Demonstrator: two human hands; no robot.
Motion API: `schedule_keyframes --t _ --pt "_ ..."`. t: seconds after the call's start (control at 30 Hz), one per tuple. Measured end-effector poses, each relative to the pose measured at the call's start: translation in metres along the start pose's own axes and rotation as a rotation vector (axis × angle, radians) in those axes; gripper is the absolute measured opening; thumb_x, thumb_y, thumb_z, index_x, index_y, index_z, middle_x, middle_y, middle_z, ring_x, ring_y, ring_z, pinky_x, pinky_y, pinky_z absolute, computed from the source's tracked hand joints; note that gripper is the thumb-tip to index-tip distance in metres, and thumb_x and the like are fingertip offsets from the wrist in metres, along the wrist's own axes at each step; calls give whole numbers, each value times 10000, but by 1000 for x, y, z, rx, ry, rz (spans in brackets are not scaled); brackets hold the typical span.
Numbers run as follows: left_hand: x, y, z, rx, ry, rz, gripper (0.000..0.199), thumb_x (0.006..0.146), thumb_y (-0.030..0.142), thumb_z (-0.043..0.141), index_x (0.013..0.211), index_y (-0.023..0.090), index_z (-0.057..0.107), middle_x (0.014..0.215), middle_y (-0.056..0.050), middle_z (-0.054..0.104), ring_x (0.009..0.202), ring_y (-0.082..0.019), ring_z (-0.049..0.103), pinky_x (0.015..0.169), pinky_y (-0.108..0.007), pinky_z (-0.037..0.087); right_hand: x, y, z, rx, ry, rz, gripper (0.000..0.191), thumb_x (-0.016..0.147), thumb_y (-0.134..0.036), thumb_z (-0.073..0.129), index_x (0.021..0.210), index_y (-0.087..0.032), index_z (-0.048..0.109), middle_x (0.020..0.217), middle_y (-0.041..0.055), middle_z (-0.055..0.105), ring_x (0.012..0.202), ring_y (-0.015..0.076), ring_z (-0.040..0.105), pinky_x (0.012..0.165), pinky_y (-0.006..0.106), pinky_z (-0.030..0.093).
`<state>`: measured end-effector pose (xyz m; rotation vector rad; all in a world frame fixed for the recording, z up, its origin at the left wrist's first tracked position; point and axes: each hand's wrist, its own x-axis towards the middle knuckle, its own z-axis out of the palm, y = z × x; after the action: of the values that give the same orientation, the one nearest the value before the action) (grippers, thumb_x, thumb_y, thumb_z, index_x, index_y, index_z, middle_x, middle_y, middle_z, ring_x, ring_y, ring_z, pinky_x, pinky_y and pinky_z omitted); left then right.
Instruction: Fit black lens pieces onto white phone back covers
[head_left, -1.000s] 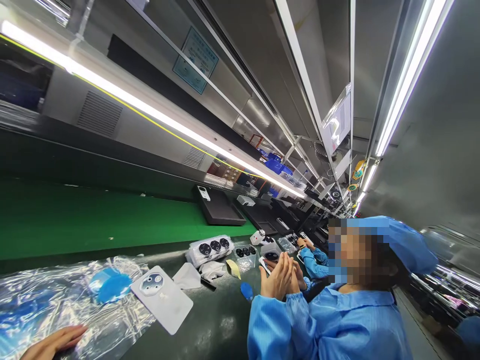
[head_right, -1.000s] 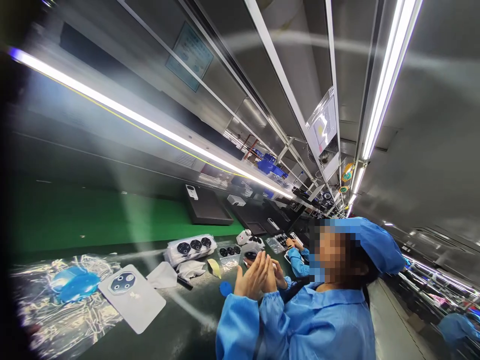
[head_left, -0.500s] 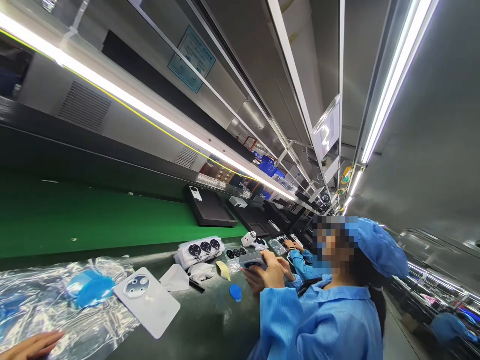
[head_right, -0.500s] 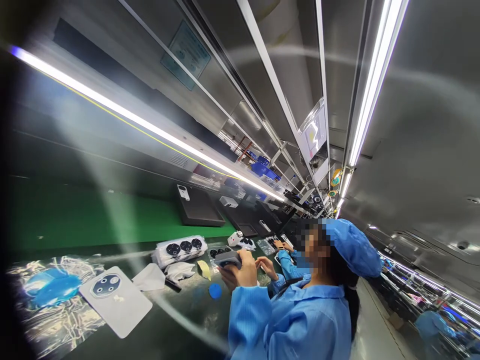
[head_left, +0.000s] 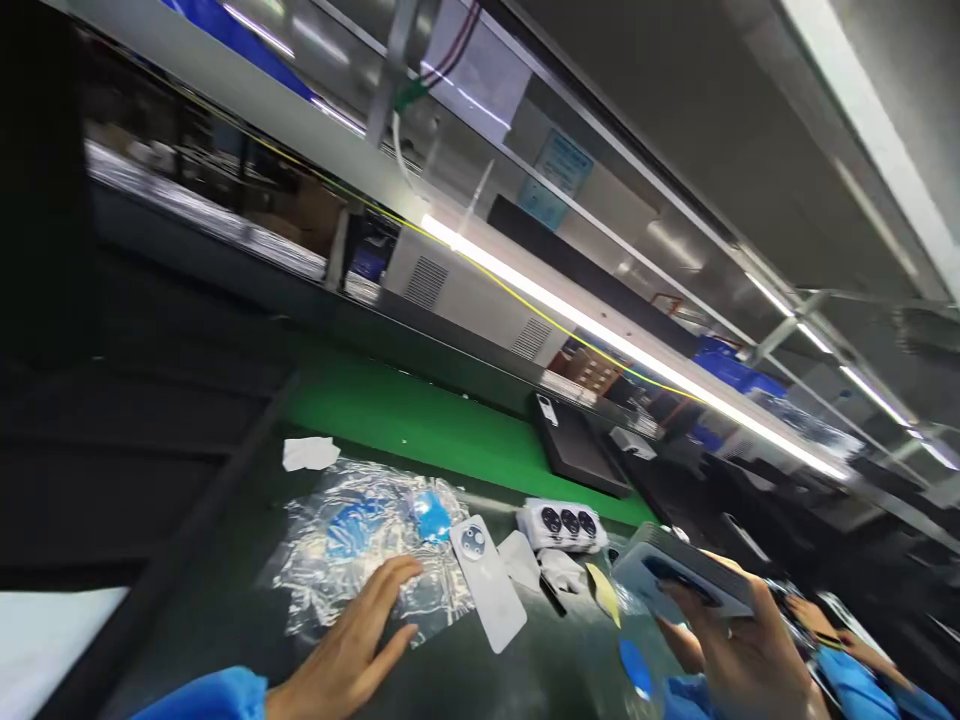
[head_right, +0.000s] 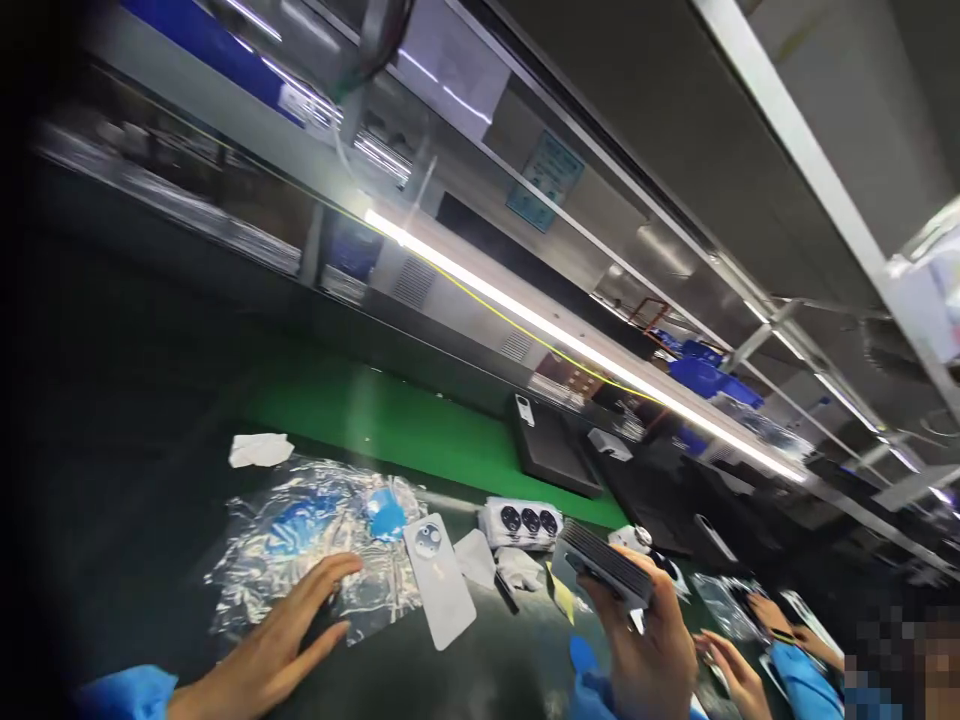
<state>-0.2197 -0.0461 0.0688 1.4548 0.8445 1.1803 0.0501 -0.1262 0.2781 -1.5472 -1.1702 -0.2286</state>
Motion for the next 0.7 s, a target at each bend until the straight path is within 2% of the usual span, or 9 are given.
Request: schedule_keyframes --t 0.1,0.17,0.23,0.3,0.37,0.43,0.53,0.6,0.7 --pt "3 25 -5 -146 -99 1 461 748 516 643 1158 305 625 1336 -52 529 1310 -320 350 1137 -397 210 -11 -12 51 311 -133 281 478 335 -511 825 645 -224 602 561 28 662 556 243 619 524 352 512" --pt "6 42 -10 -351 -122 -81 553 711 612 634 1150 276 619 1291 -74 559 1260 -313 414 1111 -404 252 -28 -19 95 575 -374 460 477 312 -524 833 575 -211 588 566 30 658 520 202 592 502 315 489" --pt "8 55 -14 -542 -151 -179 675 651 742 569 1080 226 641 1141 -110 643 1133 -324 536 1016 -438 374 -52 -24 140 790 -633 626 457 392 -513 837 662 -209 627 636 13 675 539 172 588 525 289 483" --pt "7 63 -18 -700 -215 -327 745 645 781 530 1066 175 635 1010 -129 692 1028 -330 609 923 -439 449 -77 -24 179 832 -755 664 459 425 -532 829 681 -196 650 604 16 666 524 189 596 511 307 485" --pt "3 66 -21 -853 -216 -518 748 651 708 620 1119 125 596 933 -136 716 988 -331 639 879 -409 480 -99 -23 209 856 -808 667 455 462 -518 828 737 -190 673 677 37 700 606 229 642 585 347 517" --pt "-1 64 -24 -934 -85 -666 814 574 547 787 1196 93 523 878 -127 731 962 -331 658 830 -373 506 -116 -20 230 884 -815 666 453 490 -516 823 770 -194 672 762 49 724 716 262 671 702 392 532" --pt "-2 59 -27 -868 138 -692 1036 448 337 902 1311 94 382 842 -100 743 925 -330 676 732 -345 539 -135 -16 250 924 -812 663 491 516 -576 792 791 -191 660 802 61 730 774 280 681 777 427 526" --pt "-1 56 -30 -848 175 -683 1092 424 308 913 1337 103 351 850 -92 746 911 -329 683 700 -338 549 -145 -13 257 948 -801 650 521 543 -631 751 812 -195 656 807 62 729 790 274 680 785 419 525" --pt "2 52 -33 -826 210 -691 989 456 318 904 1302 124 430 865 -95 749 852 -323 701 655 -328 554 -159 -8 256 972 -761 614 519 567 -659 718 833 -220 645 853 51 727 865 259 669 824 387 511"
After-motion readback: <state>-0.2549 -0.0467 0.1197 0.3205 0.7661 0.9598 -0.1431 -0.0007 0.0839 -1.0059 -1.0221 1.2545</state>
